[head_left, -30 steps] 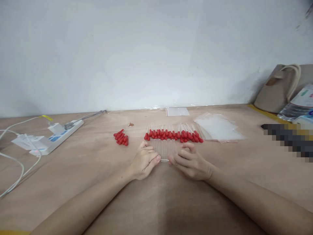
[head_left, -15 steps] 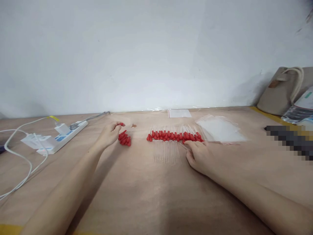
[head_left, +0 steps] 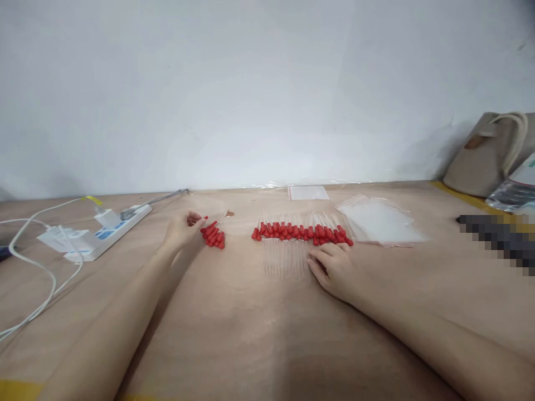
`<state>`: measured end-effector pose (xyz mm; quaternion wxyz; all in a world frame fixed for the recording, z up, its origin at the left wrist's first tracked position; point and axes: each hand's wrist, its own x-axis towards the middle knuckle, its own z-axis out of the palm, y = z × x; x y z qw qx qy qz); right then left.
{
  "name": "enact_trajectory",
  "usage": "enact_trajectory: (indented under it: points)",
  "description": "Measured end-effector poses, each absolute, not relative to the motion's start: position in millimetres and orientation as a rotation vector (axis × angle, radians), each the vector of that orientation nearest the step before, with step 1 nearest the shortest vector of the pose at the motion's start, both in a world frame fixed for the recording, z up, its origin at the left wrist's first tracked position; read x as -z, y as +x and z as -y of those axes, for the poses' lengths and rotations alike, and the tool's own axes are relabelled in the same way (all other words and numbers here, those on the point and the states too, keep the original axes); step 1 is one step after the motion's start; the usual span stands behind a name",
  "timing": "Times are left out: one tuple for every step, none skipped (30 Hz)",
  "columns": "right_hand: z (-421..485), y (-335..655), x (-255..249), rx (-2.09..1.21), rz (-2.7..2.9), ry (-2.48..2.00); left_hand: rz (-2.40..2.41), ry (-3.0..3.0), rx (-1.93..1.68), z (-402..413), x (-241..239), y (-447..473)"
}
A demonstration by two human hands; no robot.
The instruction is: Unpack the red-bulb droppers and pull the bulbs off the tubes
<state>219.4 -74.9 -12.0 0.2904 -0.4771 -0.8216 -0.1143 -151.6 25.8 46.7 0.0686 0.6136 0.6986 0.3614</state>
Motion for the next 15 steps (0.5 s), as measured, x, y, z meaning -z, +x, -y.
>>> enact_trajectory:
  points:
    - [74.6,219.4,12.2,0.298,2.19,-1.273,-2.109,1.837,-1.09,-27.8,-43.8,-153.4]
    - [74.3,219.4,12.5,0.292,2.186,-1.273,-2.117,1.825,-1.092,-29.6,-41.1,-155.2]
    - [73.9,219.4,12.9,0.287,2.18,-1.274,-2.131,1.812,-1.098,-31.3,-38.4,-157.0]
    - [73.7,219.4,13.3,0.283,2.173,-1.273,-2.146,1.802,-1.105,-33.1,-35.8,-158.8]
    - [73.5,219.3,13.7,0.281,2.165,-1.272,-2.159,1.794,-1.108,-35.0,-33.2,-160.7]
    - [73.5,219.2,13.9,0.279,2.159,-1.272,-2.165,1.791,-1.106,-37.1,-30.5,-162.5]
    - [73.6,219.1,13.9,0.276,2.156,-1.273,-2.164,1.79,-1.098,-39.1,-27.8,-164.2]
    - [73.8,218.9,13.8,0.273,2.154,-1.277,-2.156,1.794,-1.085,-41.1,-25.3,-165.8]
    - [74.1,218.8,13.6,0.271,2.156,-1.281,-2.144,1.8,-1.07,-42.8,-23.1,-167.2]
    - [74.4,218.7,13.4,0.27,2.159,-1.286,-2.13,1.807,-1.054,-44.3,-21.3,-168.4]
    - [74.6,218.7,13.1,0.271,2.161,-1.289,-2.117,1.814,-1.041,-45.3,-20.0,-169.4]
    - [74.7,218.8,12.9,0.273,2.162,-1.288,-2.107,1.821,-1.033,-45.9,-19.4,-170.2]
    - [74.8,218.9,12.8,0.277,2.163,-1.285,-2.1,1.825,-1.031,-46.2,-19.3,-170.8]
    - [74.8,219.1,12.7,0.28,2.162,-1.283,-2.096,1.825,-1.036,-46.1,-19.6,-171.3]
    - [74.7,219.3,12.6,0.285,2.159,-1.281,-2.094,1.821,-1.043,-45.8,-20.1,-171.7]
